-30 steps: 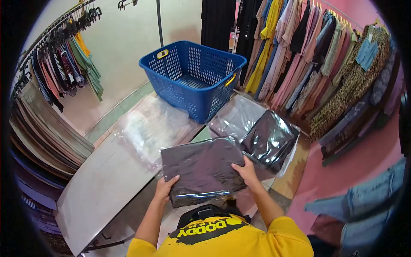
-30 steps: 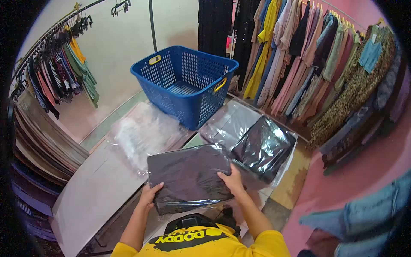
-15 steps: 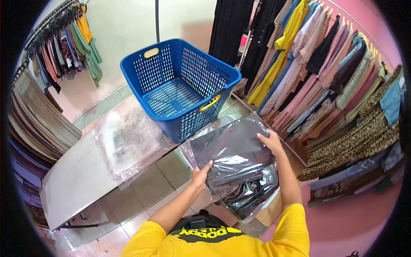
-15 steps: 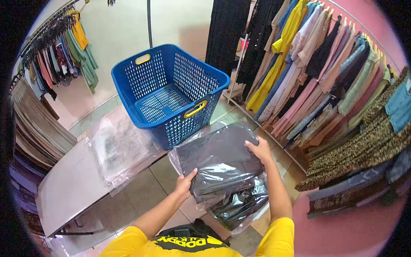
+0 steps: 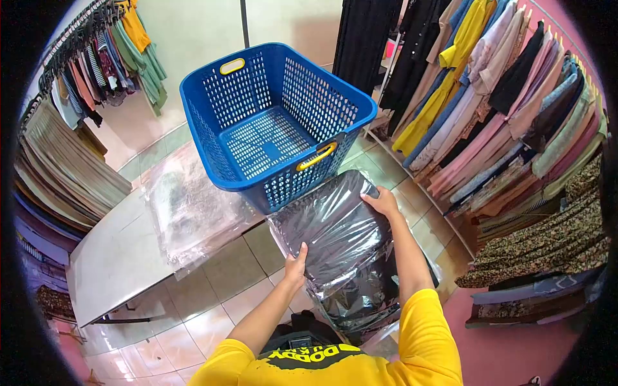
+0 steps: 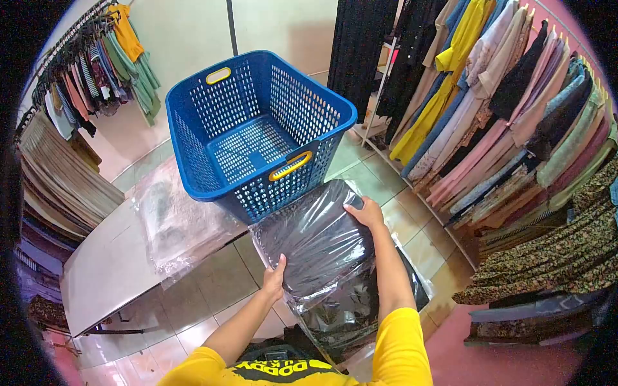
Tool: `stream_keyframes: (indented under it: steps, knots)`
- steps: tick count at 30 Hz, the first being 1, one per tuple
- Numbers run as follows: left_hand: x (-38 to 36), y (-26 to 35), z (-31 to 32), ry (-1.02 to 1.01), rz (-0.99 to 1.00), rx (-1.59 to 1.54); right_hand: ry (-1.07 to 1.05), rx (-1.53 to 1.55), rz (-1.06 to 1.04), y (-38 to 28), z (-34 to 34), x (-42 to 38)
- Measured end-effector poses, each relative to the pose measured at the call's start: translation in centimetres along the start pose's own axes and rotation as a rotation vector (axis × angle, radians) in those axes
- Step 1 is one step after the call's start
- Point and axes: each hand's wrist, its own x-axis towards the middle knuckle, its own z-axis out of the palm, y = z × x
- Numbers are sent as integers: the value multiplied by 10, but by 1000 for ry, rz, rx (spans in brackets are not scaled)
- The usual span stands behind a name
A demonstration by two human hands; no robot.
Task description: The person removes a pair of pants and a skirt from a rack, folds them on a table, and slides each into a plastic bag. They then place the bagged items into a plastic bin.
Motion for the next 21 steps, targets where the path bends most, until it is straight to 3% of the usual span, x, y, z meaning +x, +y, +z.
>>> stream_keyframes:
  steps: [5, 8, 10, 11, 13, 14, 15, 17, 19, 20, 21]
  knots:
    - [10, -14, -7, -3, -45, -41, 104, -18, -41, 4, 15, -4]
    - [16, -25, -11, 169, 61, -20, 172, 9, -79, 4, 17, -8]
    - [0, -8, -2, 238, 258, 372, 308, -117, -214, 0, 11, -15]
    - [-1, 0, -3, 241, 256, 374, 304, -115, -213, -3, 8, -19]
    - [-4, 17, -7, 222, 78, 919, 319, -115, -280, -5, 2, -25]
    - [-19, 29, 8, 220, 122, 592, 299, -114, -288, -7, 0, -28]
    - [-15, 24, 8, 225, 114, 590, 289, -117, -288, -9, -2, -30]
    - [-4, 11, 6, 647, 701, 855, 326, -194, -418, -16, -6, -36]
    - [-10, 42, 28, 408, 893, 956, 249, -115, -430, -27, -5, -44]
    - [-13, 45, 37, 412, 880, 957, 236, -244, -403, -36, -1, -50]
    - [-15, 45, 47, 377, 804, 1307, 222, -375, -378, -42, 4, -54]
